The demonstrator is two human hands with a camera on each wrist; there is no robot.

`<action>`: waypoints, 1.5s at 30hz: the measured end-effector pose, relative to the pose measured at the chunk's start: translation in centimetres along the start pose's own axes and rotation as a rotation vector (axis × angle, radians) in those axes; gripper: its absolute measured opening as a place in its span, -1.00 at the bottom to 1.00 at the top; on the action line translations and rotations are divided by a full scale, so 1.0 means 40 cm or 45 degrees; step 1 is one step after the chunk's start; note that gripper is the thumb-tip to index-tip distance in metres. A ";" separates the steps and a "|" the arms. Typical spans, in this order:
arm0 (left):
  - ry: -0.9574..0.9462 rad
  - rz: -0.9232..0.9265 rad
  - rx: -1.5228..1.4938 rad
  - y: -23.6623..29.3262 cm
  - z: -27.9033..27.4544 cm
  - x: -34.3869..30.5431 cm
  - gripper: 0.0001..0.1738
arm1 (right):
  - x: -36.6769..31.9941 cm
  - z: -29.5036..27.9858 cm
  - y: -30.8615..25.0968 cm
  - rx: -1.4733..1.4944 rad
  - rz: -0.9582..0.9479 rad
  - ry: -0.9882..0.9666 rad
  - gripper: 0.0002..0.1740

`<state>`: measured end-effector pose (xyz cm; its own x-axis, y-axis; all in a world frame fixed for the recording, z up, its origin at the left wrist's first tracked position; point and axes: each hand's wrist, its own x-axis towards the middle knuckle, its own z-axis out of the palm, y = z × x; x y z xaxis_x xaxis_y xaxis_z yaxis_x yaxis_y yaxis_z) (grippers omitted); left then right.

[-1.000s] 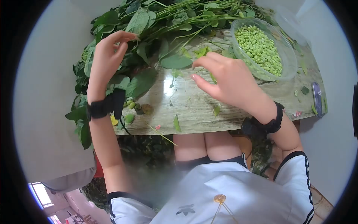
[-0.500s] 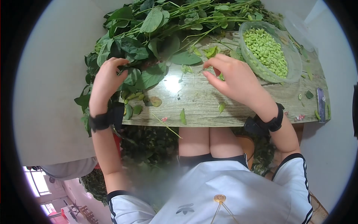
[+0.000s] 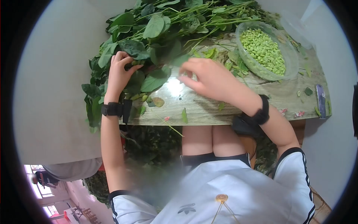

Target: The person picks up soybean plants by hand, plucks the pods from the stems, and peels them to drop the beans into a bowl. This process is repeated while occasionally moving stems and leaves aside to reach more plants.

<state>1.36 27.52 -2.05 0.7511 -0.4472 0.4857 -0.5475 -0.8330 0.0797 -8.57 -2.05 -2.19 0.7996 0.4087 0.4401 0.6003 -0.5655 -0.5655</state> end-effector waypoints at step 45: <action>0.038 0.275 0.671 0.059 0.045 -0.056 -0.73 | 0.241 0.226 -0.021 0.089 0.237 -0.222 -0.77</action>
<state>-0.96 25.97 -4.51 0.6278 -0.6224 0.4675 -0.4238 -0.7771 -0.4654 -1.20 8.85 -3.78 0.8836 0.4232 0.2004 0.4376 -0.5942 -0.6749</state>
